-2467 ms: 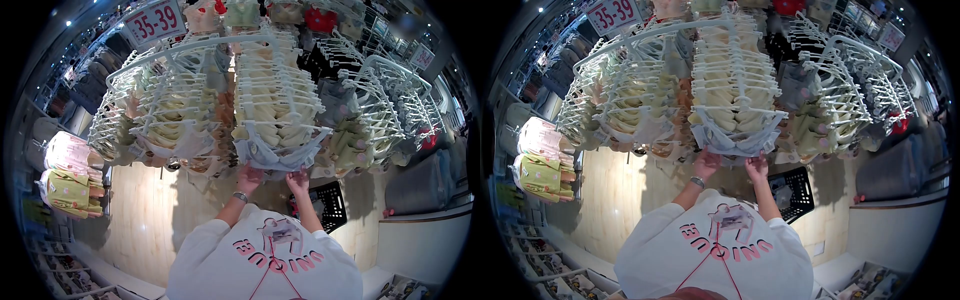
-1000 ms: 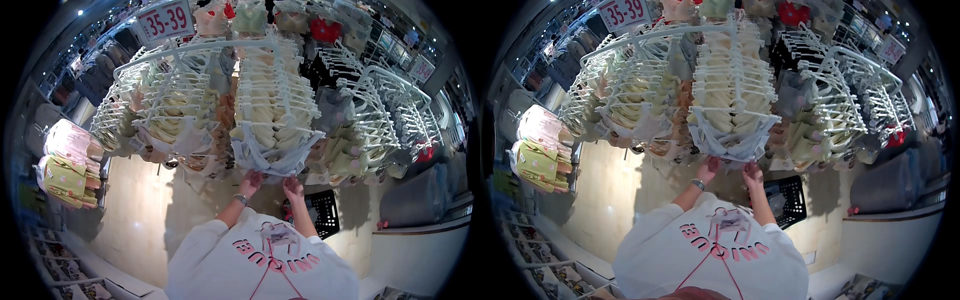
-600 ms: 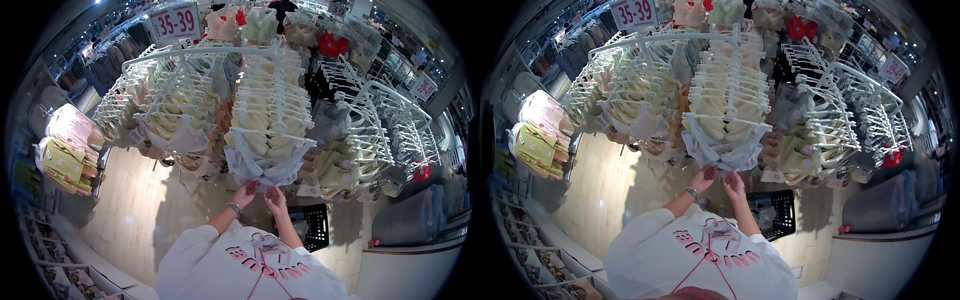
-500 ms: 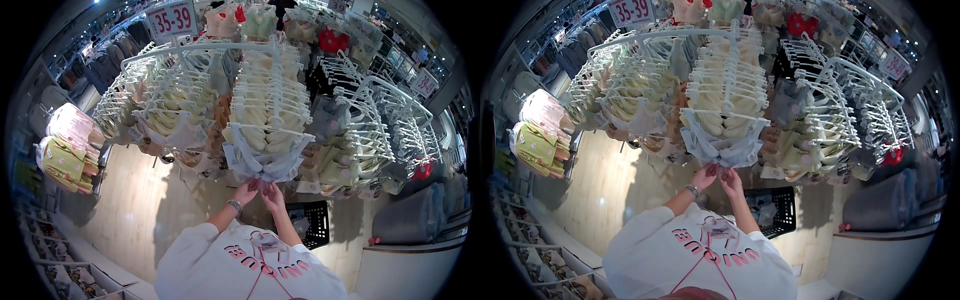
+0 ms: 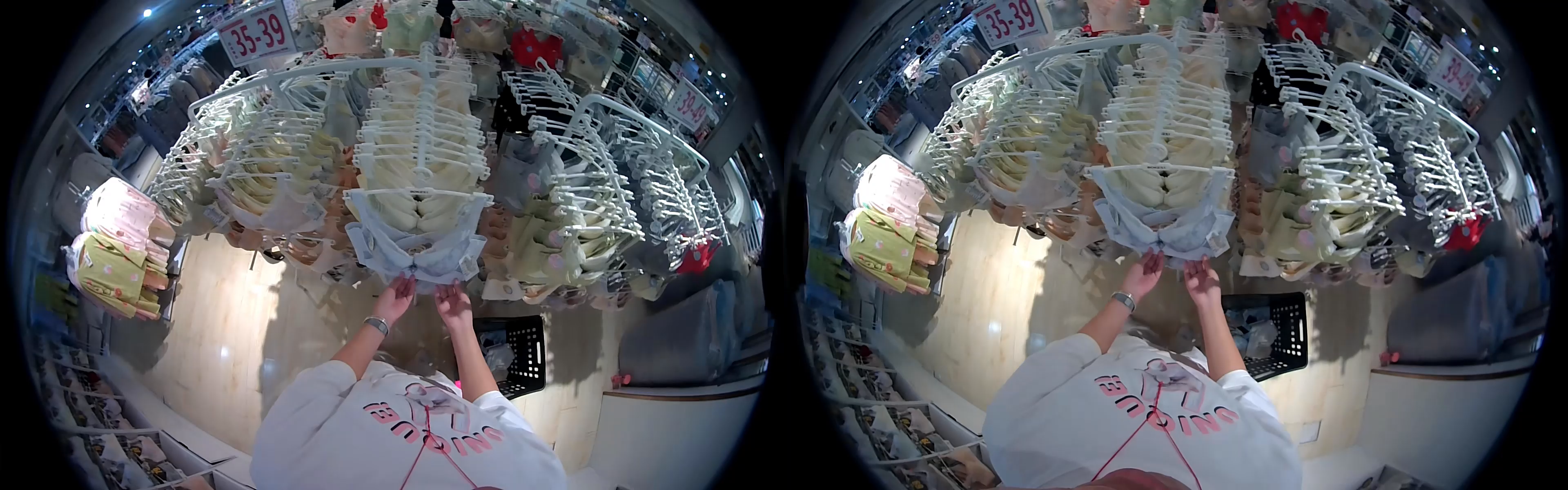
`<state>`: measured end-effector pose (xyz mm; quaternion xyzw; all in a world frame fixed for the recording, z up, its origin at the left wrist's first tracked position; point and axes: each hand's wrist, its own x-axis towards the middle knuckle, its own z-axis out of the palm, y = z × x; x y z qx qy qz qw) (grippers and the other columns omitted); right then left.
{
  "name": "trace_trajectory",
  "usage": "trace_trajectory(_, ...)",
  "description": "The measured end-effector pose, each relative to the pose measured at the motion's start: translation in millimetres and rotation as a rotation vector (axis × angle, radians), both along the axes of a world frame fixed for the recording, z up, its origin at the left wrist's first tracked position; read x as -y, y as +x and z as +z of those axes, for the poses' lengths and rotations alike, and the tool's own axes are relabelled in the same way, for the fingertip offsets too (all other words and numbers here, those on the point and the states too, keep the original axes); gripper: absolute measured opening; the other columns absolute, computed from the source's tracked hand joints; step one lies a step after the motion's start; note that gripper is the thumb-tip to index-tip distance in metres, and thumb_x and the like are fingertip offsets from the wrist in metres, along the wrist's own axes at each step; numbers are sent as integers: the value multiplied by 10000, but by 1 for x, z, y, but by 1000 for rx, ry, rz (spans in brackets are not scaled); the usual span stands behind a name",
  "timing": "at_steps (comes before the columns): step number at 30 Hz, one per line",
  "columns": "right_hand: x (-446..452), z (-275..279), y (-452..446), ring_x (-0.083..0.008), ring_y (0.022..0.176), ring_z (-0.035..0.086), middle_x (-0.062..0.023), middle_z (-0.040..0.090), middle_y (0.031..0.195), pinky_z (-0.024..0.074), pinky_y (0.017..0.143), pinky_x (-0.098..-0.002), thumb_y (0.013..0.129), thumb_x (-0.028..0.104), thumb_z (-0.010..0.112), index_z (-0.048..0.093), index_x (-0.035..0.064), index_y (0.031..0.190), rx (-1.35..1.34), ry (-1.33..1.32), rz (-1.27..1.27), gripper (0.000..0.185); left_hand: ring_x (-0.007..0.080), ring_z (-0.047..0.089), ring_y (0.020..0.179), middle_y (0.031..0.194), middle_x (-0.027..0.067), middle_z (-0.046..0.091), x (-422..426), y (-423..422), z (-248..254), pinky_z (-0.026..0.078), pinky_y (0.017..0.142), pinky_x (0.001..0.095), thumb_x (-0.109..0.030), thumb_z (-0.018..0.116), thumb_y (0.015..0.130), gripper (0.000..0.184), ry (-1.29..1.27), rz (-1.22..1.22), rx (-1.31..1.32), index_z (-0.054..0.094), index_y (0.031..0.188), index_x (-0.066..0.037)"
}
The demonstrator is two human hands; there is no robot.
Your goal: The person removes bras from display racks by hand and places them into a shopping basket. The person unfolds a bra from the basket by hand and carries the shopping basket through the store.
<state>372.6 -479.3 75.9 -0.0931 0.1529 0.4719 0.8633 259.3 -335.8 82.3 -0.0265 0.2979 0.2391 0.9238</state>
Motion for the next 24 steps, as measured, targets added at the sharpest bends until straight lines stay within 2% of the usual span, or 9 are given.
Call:
trace_trajectory(5, 4, 12, -7, -242, 915, 583, -55, 634, 842, 444, 872, -403, 829, 118, 582, 620, 93, 833, 44, -6, 43, 46, 200, 562, 885, 934, 64, 601, 13, 12, -8, 449, 825, 324, -64, 613, 806, 122, -22, -61, 101, 578, 922, -52)
trace_trajectory(8, -5, -8, -3, -226, 910, 589, -53, 639, 838, 451, 862, -379, 819, 113, 595, 618, 96, 788, 87, 27, 117, 42, 177, 546, 887, 934, 44, 588, 22, 19, 8, 441, 802, 321, -65, 617, 802, 98, -29, -176, 146, 600, 898, -81)
trace_trajectory(9, -8, 1, -7, -222, 894, 586, -44, 628, 815, 454, 847, -367, 823, 115, 592, 600, 98, 770, 105, -63, 47, 56, 174, 541, 897, 937, 44, 583, 19, 17, 10, 440, 803, 321, -70, 617, 804, 94, -19, -184, 149, 604, 895, -85)
trace_trajectory(11, -7, -8, -5, -219, 892, 581, -39, 628, 834, 456, 838, -362, 830, 129, 587, 598, 97, 791, 96, -70, -64, 52, 168, 531, 916, 943, 43, 572, 13, 10, 11, 438, 806, 321, -81, 617, 807, 85, -7, -205, 154, 613, 891, -94)
trace_trajectory(14, -2, -13, 4, -219, 910, 578, -49, 635, 897, 464, 830, -361, 845, 137, 568, 611, 85, 850, 108, -91, -58, 67, 156, 573, 835, 894, 15, 620, -6, 4, 3, 467, 722, 299, -137, 604, 830, 83, 70, -132, 104, 616, 909, -116)
trace_trajectory(18, -1, -6, 7, -223, 916, 580, -63, 638, 902, 473, 848, -363, 849, 123, 561, 614, 62, 864, 90, -127, -83, 82, 132, 602, 748, 848, -6, 651, -28, -3, 33, 470, 609, 268, -205, 597, 843, 93, 64, -11, 42, 618, 899, -133)
trace_trajectory(21, -4, 11, -1, -224, 907, 577, -74, 637, 882, 482, 853, -367, 825, 101, 594, 613, 43, 852, 44, -144, -127, 66, 110, 576, 672, 781, -11, 632, -45, -12, 46, 437, 539, 240, -252, 611, 834, 125, -15, -155, 160, 608, 864, -131)
trace_trajectory(24, -3, 15, -6, -228, 906, 570, -79, 624, 904, 484, 857, -376, 802, 93, 626, 608, 39, 884, 9, -153, -151, 100, 131, 554, 642, 723, 10, 600, -67, -16, 31, 406, 520, 255, -203, 562, 851, 98, 22, -153, 250, 610, 823, -122)
